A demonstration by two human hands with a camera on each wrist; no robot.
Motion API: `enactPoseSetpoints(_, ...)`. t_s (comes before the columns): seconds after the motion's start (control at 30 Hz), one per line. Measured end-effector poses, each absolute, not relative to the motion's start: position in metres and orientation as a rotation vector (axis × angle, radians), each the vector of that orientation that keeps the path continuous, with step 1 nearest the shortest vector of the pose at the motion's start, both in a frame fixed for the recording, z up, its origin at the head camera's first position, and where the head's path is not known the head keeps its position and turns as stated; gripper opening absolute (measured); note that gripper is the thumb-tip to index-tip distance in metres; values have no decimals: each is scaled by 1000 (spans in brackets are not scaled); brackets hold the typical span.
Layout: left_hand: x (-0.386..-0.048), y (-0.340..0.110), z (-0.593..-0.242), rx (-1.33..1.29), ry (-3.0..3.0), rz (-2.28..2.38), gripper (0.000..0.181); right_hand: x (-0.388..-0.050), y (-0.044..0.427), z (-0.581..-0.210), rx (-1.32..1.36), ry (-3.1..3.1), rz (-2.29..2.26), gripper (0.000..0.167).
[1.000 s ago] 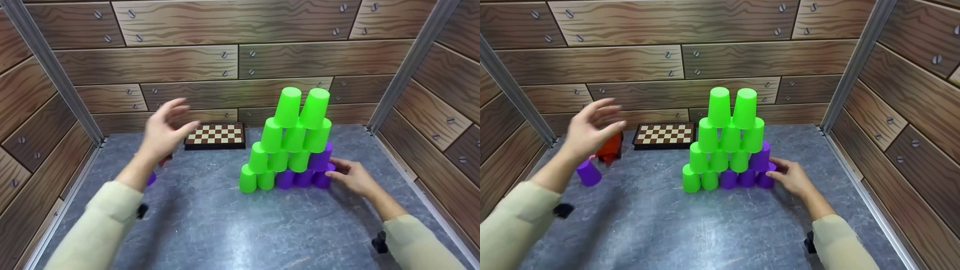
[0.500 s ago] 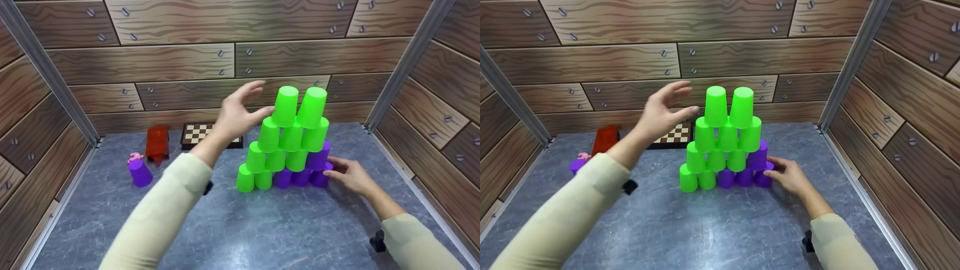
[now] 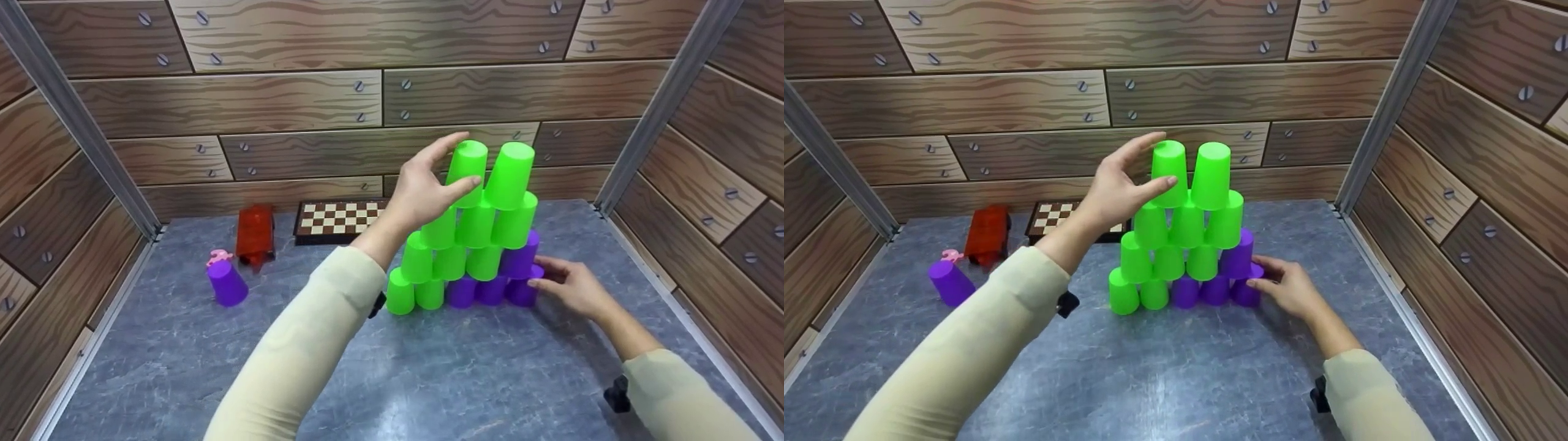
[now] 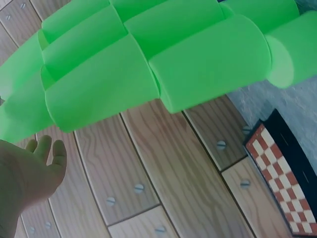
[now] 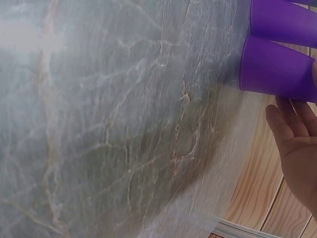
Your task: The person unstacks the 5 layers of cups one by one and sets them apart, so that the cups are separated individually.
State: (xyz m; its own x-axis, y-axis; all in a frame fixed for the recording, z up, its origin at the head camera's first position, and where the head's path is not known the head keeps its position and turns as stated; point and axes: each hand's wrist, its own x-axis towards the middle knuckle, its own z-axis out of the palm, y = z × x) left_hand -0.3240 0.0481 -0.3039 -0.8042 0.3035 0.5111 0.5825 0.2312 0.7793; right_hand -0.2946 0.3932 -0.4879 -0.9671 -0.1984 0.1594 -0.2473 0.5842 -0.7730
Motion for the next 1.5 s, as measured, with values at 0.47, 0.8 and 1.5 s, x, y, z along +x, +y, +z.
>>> enactPoseSetpoints(0.47, -317, 43, -300, -751, -2232, -1582, 60, -296, 389, -488, 395, -2756, 1342, 58)
enactPoseSetpoints(0.8, -304, -6, -289, -718, -2157, -1708, 64, -296, 391, -489, 381, -2776, 1340, 60)
enactPoseSetpoints(1.5, -259, -172, -333, -493, -2053, -1556, 62, -295, 395, -488, 376, -2783, 1306, 62)
